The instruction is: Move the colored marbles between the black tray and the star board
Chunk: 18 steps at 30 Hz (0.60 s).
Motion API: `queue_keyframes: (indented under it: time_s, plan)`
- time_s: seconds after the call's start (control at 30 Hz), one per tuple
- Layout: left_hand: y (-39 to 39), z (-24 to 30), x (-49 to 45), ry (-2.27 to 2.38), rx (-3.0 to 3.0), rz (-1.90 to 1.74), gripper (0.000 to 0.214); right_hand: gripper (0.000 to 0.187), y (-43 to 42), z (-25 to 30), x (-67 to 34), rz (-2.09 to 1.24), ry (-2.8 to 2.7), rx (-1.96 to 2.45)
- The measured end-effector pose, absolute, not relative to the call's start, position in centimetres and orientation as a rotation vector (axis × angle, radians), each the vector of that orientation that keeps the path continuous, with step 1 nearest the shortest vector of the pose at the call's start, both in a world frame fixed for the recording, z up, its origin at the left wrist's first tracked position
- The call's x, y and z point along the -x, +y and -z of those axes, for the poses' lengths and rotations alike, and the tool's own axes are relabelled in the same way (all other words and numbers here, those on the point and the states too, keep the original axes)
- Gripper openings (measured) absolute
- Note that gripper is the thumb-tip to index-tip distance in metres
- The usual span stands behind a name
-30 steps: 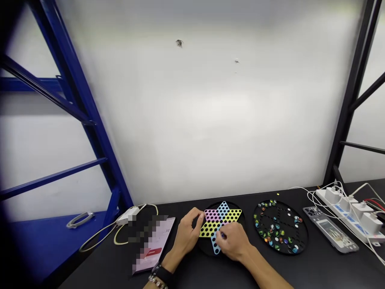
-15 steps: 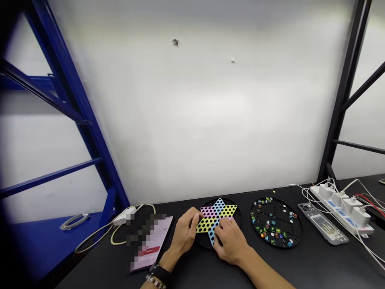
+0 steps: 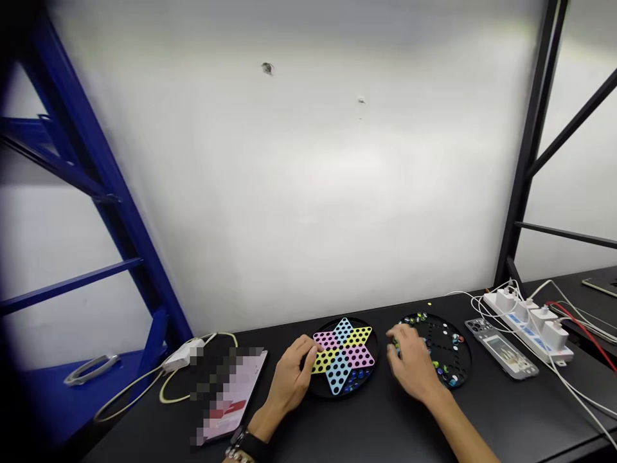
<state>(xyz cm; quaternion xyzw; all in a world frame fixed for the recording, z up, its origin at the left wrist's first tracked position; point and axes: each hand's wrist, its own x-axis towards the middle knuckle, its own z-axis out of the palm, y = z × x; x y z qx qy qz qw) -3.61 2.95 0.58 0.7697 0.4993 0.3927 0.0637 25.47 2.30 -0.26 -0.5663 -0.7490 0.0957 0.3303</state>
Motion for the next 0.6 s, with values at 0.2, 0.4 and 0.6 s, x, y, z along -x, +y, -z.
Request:
queue_keyframes:
  time_s: [0.2, 0.4, 0.6]
  plan:
    - [2.9, -0.4, 3.3, 1.524, -2.349, -1.174, 0.038, 0.033, 1.3, 2.7, -34.4, -0.340, -1.961, 1.753]
    - [2.8, -0.4, 3.4, 1.535, -2.350, -1.185, 0.038, 0.032, -0.2, 3.6, -35.6, -0.483, -1.949, 1.615]
    - [3.0, -0.4, 3.7, 1.533, -2.342, -1.179, 0.038, 0.031, 0.3, 4.4, -35.9, -0.571, -1.785, 1.565]
